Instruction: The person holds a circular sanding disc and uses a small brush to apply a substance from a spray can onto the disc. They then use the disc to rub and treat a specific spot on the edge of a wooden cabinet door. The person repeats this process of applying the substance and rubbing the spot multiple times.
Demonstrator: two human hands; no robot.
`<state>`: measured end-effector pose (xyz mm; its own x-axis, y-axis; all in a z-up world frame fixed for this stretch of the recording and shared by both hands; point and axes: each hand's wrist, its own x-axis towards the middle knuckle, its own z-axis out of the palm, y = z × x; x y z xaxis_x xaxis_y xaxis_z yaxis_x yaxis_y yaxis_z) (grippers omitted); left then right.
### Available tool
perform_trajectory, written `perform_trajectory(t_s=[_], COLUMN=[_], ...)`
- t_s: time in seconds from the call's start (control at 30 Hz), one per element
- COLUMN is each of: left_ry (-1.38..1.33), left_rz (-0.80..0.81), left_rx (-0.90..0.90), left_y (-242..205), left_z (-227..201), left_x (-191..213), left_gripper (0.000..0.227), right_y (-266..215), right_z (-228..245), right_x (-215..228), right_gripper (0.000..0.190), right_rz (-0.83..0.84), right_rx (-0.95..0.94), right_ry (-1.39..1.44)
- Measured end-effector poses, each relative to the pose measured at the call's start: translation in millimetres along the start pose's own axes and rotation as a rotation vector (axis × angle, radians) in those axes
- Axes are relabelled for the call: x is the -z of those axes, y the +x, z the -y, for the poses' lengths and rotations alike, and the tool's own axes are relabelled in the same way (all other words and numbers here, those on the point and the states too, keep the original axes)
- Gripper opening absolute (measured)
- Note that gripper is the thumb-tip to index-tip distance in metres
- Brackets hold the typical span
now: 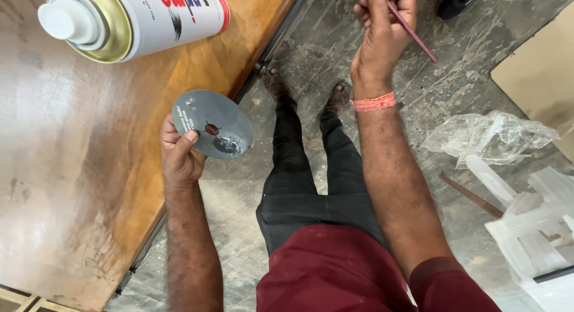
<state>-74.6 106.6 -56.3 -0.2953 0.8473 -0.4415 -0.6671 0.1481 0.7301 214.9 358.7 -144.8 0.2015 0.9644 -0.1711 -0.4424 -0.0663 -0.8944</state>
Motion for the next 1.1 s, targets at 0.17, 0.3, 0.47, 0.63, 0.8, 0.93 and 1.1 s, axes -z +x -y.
perform_trajectory(t_s=[0.17, 0.3, 0.47, 0.63, 0.8, 0.93, 1.1], left_ry=[-0.008, -0.010, -0.002, 0.006, 0.032, 0.041, 0.034], left_rz=[0.004, 0.016, -0.020, 0.009, -0.015, 0.008, 0.006], left_rx=[0.003, 0.001, -0.006, -0.021, -0.027, -0.027, -0.025], left_y=[-1, 0, -1, -2, -3, -1, -1], left_z=[1, 0, 1, 2, 6, 1, 0], left_x=[2, 2, 2, 3, 14, 2, -3], left_gripper=[0.029, 0.029, 0.030, 0.027, 0.029, 0.027, 0.028], right_y=[0, 1, -3, -2, -2, -1, -5], right_z=[6, 2, 6, 10, 5, 5, 8], right_x=[-1, -2, -3, -8, -1, 2, -1], right_gripper=[0.012, 0.012, 0.014, 0.011, 0.012, 0.011, 0.010], right_rz=[-0.022, 0.016, 0.036, 0.005, 0.057, 0.035, 0.044], right_rx=[0.004, 0.034, 0.032, 0.080, 0.108, 0.102, 0.097], right_ry=[-0.029, -0.033, -0.057, -0.105, -0.121, -0.077, -0.184])
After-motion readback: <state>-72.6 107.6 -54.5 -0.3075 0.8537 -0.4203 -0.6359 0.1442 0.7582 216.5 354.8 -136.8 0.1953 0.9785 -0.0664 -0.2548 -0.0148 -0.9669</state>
